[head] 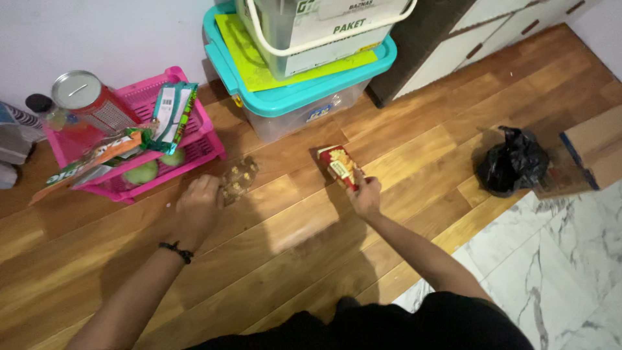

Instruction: The person removes various items from a pink plastic basket, including snacks, a can, a bottle, and mangoes, placing them on the floor. Then the person disassembles the pink basket by removing its side panels and handle pieces.

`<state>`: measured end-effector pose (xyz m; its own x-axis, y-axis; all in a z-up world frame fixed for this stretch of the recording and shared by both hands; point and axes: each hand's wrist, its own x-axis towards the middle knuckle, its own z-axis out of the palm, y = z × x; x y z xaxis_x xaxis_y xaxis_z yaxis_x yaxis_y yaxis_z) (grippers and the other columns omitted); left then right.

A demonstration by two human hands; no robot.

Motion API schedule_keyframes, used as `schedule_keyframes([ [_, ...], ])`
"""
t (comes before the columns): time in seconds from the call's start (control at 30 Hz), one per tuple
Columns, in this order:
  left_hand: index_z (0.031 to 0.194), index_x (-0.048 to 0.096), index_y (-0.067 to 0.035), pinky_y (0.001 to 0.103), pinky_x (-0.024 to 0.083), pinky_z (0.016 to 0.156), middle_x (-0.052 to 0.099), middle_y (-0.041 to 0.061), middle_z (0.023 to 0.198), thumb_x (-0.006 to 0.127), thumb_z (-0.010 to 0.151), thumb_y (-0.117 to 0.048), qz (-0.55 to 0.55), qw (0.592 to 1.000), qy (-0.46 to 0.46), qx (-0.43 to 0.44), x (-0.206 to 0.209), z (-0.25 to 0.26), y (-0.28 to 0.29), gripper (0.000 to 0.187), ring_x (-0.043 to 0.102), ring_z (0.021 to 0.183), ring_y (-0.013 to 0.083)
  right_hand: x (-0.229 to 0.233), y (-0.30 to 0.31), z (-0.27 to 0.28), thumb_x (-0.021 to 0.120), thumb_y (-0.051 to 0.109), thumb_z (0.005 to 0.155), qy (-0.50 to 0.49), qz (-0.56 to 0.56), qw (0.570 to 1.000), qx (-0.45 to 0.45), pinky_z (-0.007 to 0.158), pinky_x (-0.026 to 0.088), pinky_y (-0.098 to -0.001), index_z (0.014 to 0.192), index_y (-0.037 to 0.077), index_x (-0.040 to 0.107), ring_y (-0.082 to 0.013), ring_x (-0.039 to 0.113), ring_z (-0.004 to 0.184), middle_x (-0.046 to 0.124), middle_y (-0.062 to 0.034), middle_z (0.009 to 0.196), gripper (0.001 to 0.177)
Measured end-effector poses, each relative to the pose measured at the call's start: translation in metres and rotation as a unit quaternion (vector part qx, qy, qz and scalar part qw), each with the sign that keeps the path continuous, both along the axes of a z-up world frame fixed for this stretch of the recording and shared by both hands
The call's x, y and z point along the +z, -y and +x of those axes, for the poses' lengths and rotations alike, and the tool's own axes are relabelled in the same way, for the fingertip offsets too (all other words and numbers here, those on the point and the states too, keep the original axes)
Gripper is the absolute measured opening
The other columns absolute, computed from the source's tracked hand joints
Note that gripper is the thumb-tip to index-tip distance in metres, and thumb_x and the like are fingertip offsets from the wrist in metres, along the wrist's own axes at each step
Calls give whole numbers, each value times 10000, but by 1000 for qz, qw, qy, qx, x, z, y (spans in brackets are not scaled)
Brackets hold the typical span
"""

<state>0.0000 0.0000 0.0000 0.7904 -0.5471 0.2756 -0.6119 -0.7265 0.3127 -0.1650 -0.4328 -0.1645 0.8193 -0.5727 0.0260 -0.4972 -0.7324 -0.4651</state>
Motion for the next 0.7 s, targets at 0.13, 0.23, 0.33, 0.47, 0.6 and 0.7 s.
schedule_keyframes([
  [0.13,1059,650,-81,450,536,868,658,103,1087,645,921,-150,-25,1000,-15,-8,12,-7,16,155,642,1029,320,-8,-5,-3,760,243,811,43,-44,996,64,979,449,-487,1512,176,486,-389,491,1106,518,-229,1196,755],
  [0.23,1068,656,-90,451,535,847,654,103,1071,636,943,-148,-23,999,-31,6,18,-12,20,139,642,1022,326,-17,-12,-9,757,264,831,30,-52,995,73,979,440,-495,1517,146,464,-411,480,1101,499,-258,1186,756],
  [0.33,1060,645,-88,450,535,853,651,98,1063,640,947,-150,-43,999,-15,6,23,-11,21,129,643,1029,326,-24,-14,-11,753,316,829,-11,-44,997,59,987,444,-486,1544,174,432,-403,484,1111,499,-253,1189,797],
  [0.47,1049,629,-79,450,536,848,649,100,1064,643,948,-131,-55,998,-5,13,25,-11,24,115,644,1021,324,-36,-11,-11,742,523,807,-114,-28,992,43,989,423,-520,1574,205,311,-390,488,1136,491,-224,1218,936],
  [0.6,1043,625,-68,447,537,838,645,115,1049,649,930,-114,-74,997,-4,0,33,-7,28,125,648,1009,334,-48,-6,-8,696,648,783,-150,-35,986,55,1000,432,-540,1626,197,210,-410,506,1164,478,-244,1287,1073],
  [0.7,1045,636,-64,443,537,808,662,113,1046,652,933,-115,-93,995,-20,-9,39,-6,31,124,660,987,331,-50,0,-5,694,664,813,-198,-63,975,83,1011,407,-584,1624,152,188,-430,500,1205,461,-261,1333,1084],
])
